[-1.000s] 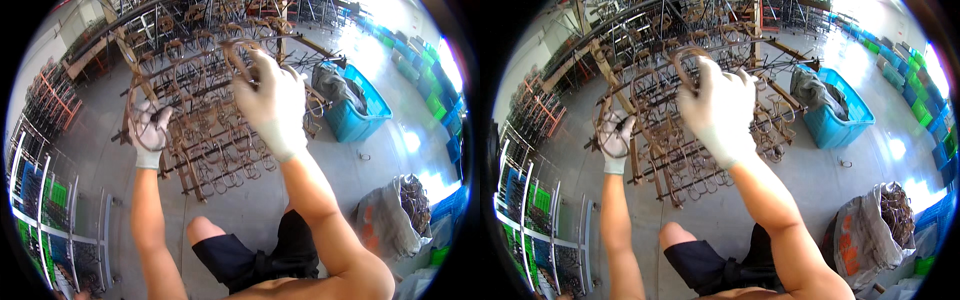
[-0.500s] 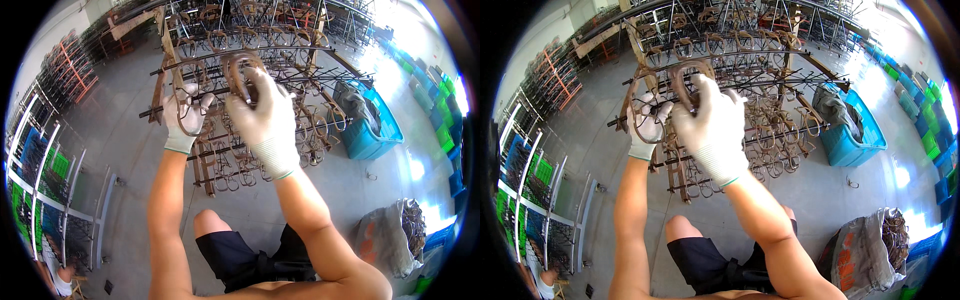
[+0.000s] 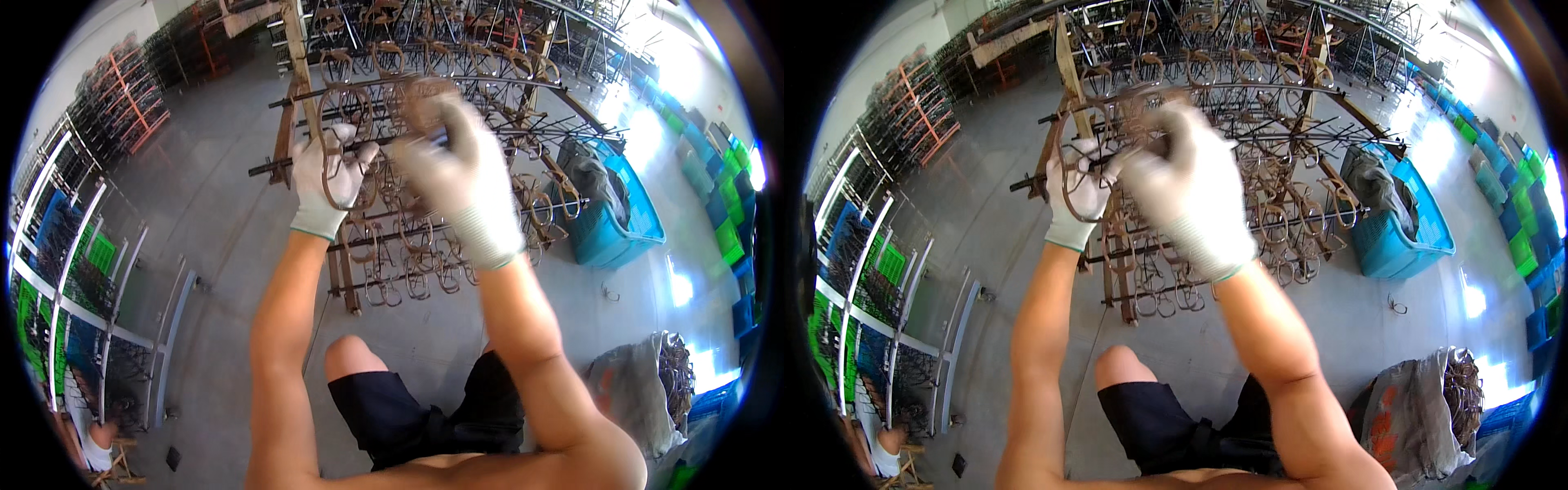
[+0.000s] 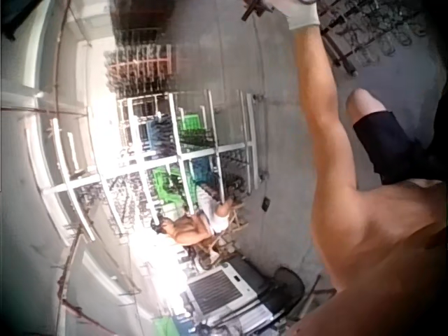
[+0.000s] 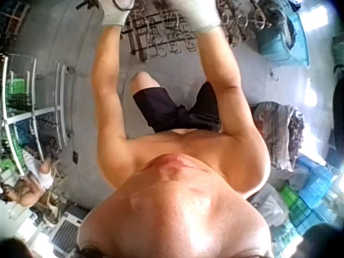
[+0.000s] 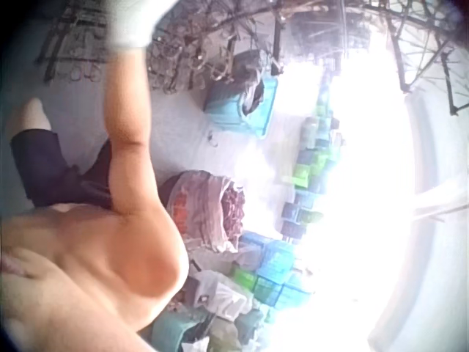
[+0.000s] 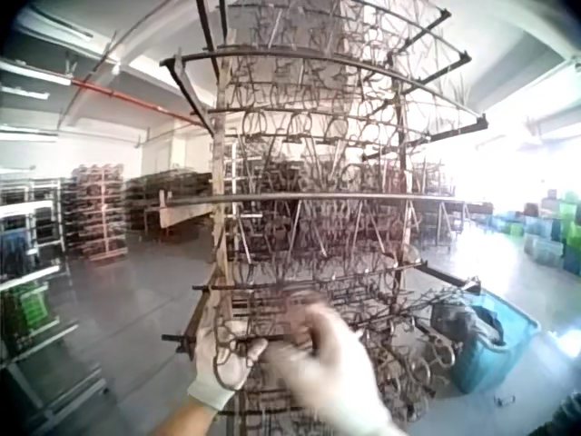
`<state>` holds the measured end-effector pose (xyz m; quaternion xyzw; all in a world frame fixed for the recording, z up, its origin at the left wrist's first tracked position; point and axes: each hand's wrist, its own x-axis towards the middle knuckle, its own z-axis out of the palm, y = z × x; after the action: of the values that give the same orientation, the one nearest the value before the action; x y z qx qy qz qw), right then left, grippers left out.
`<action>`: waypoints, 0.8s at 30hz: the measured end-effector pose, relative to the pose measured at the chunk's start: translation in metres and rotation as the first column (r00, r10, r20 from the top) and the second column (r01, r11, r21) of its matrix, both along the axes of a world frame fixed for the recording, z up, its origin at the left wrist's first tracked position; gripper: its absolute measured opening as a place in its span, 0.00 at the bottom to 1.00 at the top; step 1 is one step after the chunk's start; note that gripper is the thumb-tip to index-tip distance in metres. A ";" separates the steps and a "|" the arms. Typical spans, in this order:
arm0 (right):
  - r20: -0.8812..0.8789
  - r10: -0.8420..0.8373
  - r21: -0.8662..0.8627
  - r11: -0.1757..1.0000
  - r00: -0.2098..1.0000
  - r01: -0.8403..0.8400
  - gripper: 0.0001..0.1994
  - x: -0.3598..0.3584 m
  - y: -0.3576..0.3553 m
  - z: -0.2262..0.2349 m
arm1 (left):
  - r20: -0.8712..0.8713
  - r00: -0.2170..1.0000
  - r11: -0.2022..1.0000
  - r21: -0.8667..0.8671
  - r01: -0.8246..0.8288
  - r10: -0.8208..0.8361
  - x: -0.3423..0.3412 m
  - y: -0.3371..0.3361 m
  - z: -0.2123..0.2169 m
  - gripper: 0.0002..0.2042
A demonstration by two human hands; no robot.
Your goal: The person assembles a metal rack by attaching metal hooks to horizontal bars. They repeatedly pick hooks from a sack and place them onto the rack, working from standing and squatting positions.
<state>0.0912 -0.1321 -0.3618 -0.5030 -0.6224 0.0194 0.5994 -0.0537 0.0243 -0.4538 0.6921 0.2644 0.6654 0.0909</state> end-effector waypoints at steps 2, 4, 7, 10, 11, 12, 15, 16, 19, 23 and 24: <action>-0.362 0.026 -0.067 0.996 0.932 -0.054 0.20 0.024 -0.012 0.004 | 0.126 0.977 0.975 -0.117 0.189 -0.174 0.006 -0.006 0.003 0.16; -0.261 -0.116 0.045 0.990 0.958 0.133 0.19 0.015 -0.032 0.007 | -0.025 1.000 0.997 -0.076 0.016 -0.018 0.003 -0.012 0.003 0.15; 0.207 -0.155 0.235 0.966 0.966 0.105 0.18 -0.017 -0.028 0.004 | 0.035 0.993 0.984 -0.138 0.112 -0.108 0.009 -0.013 0.007 0.14; 0.211 -0.093 0.089 0.993 0.973 0.075 0.22 -0.062 0.001 -0.010 | 0.186 0.954 0.947 -0.179 0.268 -0.234 0.004 -0.010 0.002 0.15; 0.170 -0.010 0.055 0.998 0.985 0.001 0.22 -0.071 0.003 -0.011 | 0.194 0.950 0.943 -0.181 0.279 -0.244 0.005 -0.007 0.000 0.15; 0.192 0.002 0.044 0.999 0.981 -0.010 0.23 -0.074 0.004 -0.014 | 0.188 0.951 0.939 -0.200 0.281 -0.244 0.005 -0.014 -0.004 0.15; 0.259 -0.031 0.034 0.999 0.965 0.023 0.22 -0.081 0.010 -0.011 | 0.105 0.976 0.960 -0.191 0.207 -0.189 0.008 -0.016 0.000 0.16; 0.215 0.010 0.033 0.999 0.977 -0.017 0.22 -0.084 0.009 -0.009 | 0.090 0.979 0.960 -0.196 0.197 -0.183 0.002 -0.017 0.002 0.17; -0.016 0.254 0.034 0.967 0.967 -0.253 0.19 -0.062 0.011 -0.004 | 0.051 0.983 0.959 -0.213 0.186 -0.179 0.008 -0.013 0.000 0.18; 0.166 0.228 0.284 0.921 0.959 -0.268 0.19 -0.026 -0.019 0.005 | -0.213 0.977 0.973 -0.221 -0.065 0.017 -0.004 -0.018 0.002 0.20; 0.236 0.029 0.327 0.939 0.971 -0.107 0.18 -0.013 -0.037 -0.002 | -0.280 0.960 0.967 -0.237 -0.091 0.021 0.009 -0.013 -0.006 0.21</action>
<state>0.0786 -0.1696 -0.3642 -0.3699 -0.6981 -0.1244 0.6003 -0.0449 0.0115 -0.4600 0.7532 0.3750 0.5269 0.1200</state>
